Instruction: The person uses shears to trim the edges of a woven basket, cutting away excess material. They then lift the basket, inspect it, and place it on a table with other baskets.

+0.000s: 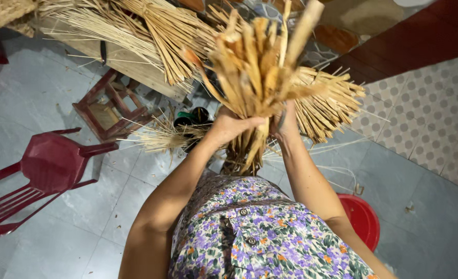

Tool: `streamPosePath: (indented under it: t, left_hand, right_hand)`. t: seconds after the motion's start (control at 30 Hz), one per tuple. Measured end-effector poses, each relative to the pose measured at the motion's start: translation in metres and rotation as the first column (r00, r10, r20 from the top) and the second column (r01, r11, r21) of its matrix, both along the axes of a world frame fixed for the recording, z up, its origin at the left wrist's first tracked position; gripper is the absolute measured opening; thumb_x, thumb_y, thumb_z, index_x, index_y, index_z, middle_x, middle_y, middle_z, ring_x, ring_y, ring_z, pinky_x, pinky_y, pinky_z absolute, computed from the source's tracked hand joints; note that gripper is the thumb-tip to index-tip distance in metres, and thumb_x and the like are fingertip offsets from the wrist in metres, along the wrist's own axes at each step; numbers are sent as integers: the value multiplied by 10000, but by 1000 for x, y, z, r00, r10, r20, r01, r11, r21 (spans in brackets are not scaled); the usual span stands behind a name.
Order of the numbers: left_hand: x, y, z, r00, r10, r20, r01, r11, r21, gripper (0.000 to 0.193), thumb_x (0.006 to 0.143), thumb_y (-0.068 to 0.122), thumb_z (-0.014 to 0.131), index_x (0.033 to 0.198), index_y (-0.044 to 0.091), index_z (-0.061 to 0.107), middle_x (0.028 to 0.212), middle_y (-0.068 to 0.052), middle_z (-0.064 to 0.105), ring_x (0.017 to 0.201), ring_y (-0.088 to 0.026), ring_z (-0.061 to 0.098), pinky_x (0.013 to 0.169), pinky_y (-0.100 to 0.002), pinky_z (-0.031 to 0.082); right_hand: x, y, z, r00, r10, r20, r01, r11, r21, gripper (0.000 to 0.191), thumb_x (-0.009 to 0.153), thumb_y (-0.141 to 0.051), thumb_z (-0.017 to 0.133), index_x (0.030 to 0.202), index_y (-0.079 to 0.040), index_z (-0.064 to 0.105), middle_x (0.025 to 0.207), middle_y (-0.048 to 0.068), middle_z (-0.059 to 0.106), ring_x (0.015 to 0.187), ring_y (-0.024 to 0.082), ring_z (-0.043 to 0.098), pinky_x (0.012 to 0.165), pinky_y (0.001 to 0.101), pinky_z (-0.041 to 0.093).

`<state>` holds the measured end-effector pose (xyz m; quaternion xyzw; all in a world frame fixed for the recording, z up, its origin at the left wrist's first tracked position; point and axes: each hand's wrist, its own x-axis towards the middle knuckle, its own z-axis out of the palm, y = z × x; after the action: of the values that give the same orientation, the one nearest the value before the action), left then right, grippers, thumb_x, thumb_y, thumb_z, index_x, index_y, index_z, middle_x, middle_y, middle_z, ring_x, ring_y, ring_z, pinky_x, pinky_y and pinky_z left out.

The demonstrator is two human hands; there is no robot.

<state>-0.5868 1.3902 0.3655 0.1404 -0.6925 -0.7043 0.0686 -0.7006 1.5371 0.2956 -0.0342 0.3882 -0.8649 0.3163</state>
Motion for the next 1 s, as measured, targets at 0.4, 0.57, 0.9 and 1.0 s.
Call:
streamPosePath:
  t: [0.4, 0.57, 0.9, 1.0]
  left_hand:
    - [33, -57, -27, 836, 521, -171, -352, 750, 560, 576, 1010, 67, 735, 1505, -25, 456, 1472, -154, 577, 1280, -259, 627, 1130, -407, 550]
    - [45, -36, -39, 924, 350, -157, -185, 766, 615, 655, 993, 68, 693, 1546, 10, 348, 1481, -160, 525, 1330, -269, 578, 1150, -412, 506]
    - [99, -48, -105, 983, 182, -12, -139, 790, 598, 667, 961, 54, 700, 1533, -4, 364, 1452, -137, 539, 1339, -258, 567, 1178, -400, 470]
    - [112, -59, -105, 967, 243, 78, -242, 772, 588, 667, 943, 100, 707, 1518, 29, 376, 1442, -133, 551, 1337, -277, 574, 1179, -430, 472]
  right_hand:
    - [54, 4, 35, 826, 326, -460, -88, 880, 467, 726, 834, -306, 851, 1404, -88, 459, 1415, 81, 616, 964, 240, 582, 874, 366, 507]
    - [84, 8, 49, 726, 388, -568, 19, 814, 581, 814, 812, -376, 945, 1429, -106, 489, 1248, 108, 618, 1166, 246, 614, 1038, 369, 513]
    - [124, -2, 20, 792, 371, -485, -3, 796, 605, 782, 842, -428, 874, 1436, -98, 487, 1283, 99, 644, 1212, 227, 615, 1031, 370, 492]
    - [126, 8, 9, 843, 336, -420, 8, 773, 634, 764, 824, -430, 871, 1415, -118, 501, 1227, 94, 678, 1159, 230, 642, 1008, 371, 514]
